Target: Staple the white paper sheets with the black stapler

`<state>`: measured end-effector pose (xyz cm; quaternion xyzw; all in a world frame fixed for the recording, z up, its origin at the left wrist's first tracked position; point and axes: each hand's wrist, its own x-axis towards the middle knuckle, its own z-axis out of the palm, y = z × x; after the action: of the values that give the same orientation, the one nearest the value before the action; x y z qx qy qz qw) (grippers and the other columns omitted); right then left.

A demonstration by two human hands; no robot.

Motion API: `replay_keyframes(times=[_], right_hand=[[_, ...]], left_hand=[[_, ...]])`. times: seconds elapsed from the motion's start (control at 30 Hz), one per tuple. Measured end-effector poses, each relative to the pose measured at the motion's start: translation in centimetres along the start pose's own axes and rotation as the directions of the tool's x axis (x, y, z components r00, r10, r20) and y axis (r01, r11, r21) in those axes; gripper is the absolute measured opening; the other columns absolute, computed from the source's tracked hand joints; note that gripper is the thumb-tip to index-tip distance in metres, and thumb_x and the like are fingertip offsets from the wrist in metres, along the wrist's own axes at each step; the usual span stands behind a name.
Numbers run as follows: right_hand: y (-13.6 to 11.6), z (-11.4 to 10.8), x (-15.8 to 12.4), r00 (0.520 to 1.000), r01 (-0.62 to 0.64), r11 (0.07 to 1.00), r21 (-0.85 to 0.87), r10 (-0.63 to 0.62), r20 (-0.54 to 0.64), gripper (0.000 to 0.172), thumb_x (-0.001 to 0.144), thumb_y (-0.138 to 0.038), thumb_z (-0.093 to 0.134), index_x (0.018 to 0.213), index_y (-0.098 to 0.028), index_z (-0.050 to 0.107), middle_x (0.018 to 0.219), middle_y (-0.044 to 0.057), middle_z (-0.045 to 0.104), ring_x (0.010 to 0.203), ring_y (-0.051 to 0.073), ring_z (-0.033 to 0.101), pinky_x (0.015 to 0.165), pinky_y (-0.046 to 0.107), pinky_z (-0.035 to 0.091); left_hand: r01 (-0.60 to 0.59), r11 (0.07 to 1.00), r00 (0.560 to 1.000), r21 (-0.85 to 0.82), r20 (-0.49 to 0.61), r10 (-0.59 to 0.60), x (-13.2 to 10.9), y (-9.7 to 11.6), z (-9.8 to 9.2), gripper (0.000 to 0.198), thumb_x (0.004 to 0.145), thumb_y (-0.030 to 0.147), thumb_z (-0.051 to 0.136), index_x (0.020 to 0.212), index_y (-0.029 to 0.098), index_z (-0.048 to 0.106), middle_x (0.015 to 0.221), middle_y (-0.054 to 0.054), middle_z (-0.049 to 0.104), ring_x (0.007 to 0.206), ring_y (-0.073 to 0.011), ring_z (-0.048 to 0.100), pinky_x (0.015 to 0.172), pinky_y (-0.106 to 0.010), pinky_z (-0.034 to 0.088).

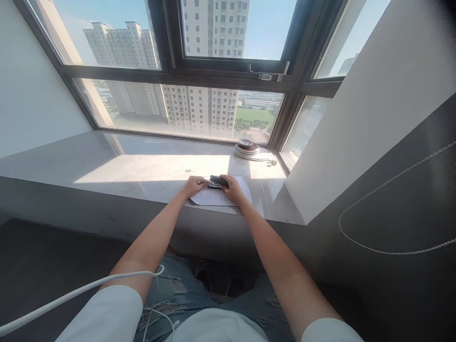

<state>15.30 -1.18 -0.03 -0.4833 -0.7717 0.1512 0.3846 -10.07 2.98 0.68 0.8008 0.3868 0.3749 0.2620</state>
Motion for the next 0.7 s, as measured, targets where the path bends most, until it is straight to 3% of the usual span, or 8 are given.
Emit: replay_keyframes(times=[0.07, 0.13, 0.27, 0.37, 0.53, 0.63, 0.7], right_hand=[[0.1, 0.0, 0.0, 1.000, -0.006, 1.000, 0.003, 0.006, 0.006, 0.049, 0.090, -0.015, 0.060, 0.138, -0.026, 0.061, 0.130, 0.009, 0.067, 0.120, 0.028, 0.060, 0.102, 0.043, 0.050], [0.2, 0.0, 0.0, 1.000, -0.013, 1.000, 0.004, 0.013, 0.007, 0.049, 0.090, -0.015, 0.061, 0.138, -0.026, 0.062, 0.132, 0.009, 0.067, 0.121, 0.028, 0.060, 0.103, 0.044, 0.050], [0.4, 0.1, 0.1, 1.000, 0.002, 1.000, 0.007, -0.002, -0.008, 0.049, 0.089, -0.015, 0.061, 0.137, -0.026, 0.061, 0.130, 0.008, 0.067, 0.122, 0.027, 0.060, 0.107, 0.045, 0.049], [0.6, 0.3, 0.1, 1.000, 0.019, 1.000, -0.020, -0.019, -0.005, 0.049, 0.090, -0.015, 0.061, 0.137, -0.026, 0.061, 0.128, 0.008, 0.068, 0.120, 0.026, 0.061, 0.105, 0.044, 0.050], [0.4, 0.5, 0.2, 0.998, 0.016, 0.992, -0.126, -0.008, 0.059, 0.053, 0.093, -0.016, 0.059, 0.144, -0.029, 0.057, 0.131, 0.009, 0.064, 0.122, 0.028, 0.056, 0.105, 0.045, 0.048], [0.2, 0.5, 0.2, 0.996, 0.015, 0.981, -0.194, 0.003, 0.089, 0.055, 0.095, -0.016, 0.056, 0.149, -0.028, 0.053, 0.130, 0.011, 0.061, 0.122, 0.029, 0.053, 0.106, 0.045, 0.046], [0.1, 0.4, 0.1, 0.996, 0.023, 0.978, -0.208, -0.005, 0.090, 0.053, 0.096, -0.017, 0.055, 0.148, -0.027, 0.053, 0.128, 0.010, 0.061, 0.121, 0.029, 0.052, 0.106, 0.045, 0.045]], left_hand=[[-0.014, 1.000, 1.000, 0.025, 0.006, 0.014, 0.0, 0.1, 0.0, 0.029, 0.089, 0.046, 0.072, 0.100, 0.022, 0.084, 0.104, -0.009, 0.082, 0.095, -0.0266, 0.075, 0.083, -0.040, 0.059], [0.017, 0.998, 0.998, 0.066, -0.068, -0.013, -0.4, 0.1, -0.1, 0.030, 0.087, 0.045, 0.074, 0.103, 0.022, 0.083, 0.111, -0.010, 0.081, 0.104, -0.0286, 0.073, 0.088, -0.043, 0.059], [0.204, 0.976, 0.957, 0.073, -0.224, -0.184, -2.2, 0.0, -0.6, 0.048, 0.082, 0.038, 0.079, 0.125, 0.017, 0.074, 0.121, -0.015, 0.079, 0.109, -0.0325, 0.073, 0.091, -0.047, 0.060], [0.269, 0.962, 0.953, 0.046, -0.158, -0.259, -3.4, 0.2, -0.5, 0.068, 0.079, 0.033, 0.082, 0.142, 0.017, 0.061, 0.126, -0.020, 0.076, 0.114, -0.0367, 0.073, 0.090, -0.049, 0.061], [0.191, 0.981, 0.981, -0.020, -0.017, -0.191, -2.8, 1.9, 1.6, 0.097, 0.073, 0.016, 0.080, 0.159, 0.019, 0.038, 0.139, -0.026, 0.068, 0.138, -0.0397, 0.061, 0.102, -0.052, 0.058], [0.169, 0.983, 0.986, -0.079, 0.027, -0.167, -2.0, 2.5, 2.6, 0.103, 0.072, 0.013, 0.077, 0.164, 0.020, 0.030, 0.147, -0.027, 0.062, 0.134, -0.0383, 0.064, 0.103, -0.052, 0.057], [0.142, 0.987, 0.989, -0.074, 0.049, -0.138, -2.0, 2.3, 2.4, 0.101, 0.075, 0.017, 0.078, 0.164, 0.021, 0.031, 0.140, -0.024, 0.068, 0.135, -0.0380, 0.064, 0.104, -0.053, 0.056]])
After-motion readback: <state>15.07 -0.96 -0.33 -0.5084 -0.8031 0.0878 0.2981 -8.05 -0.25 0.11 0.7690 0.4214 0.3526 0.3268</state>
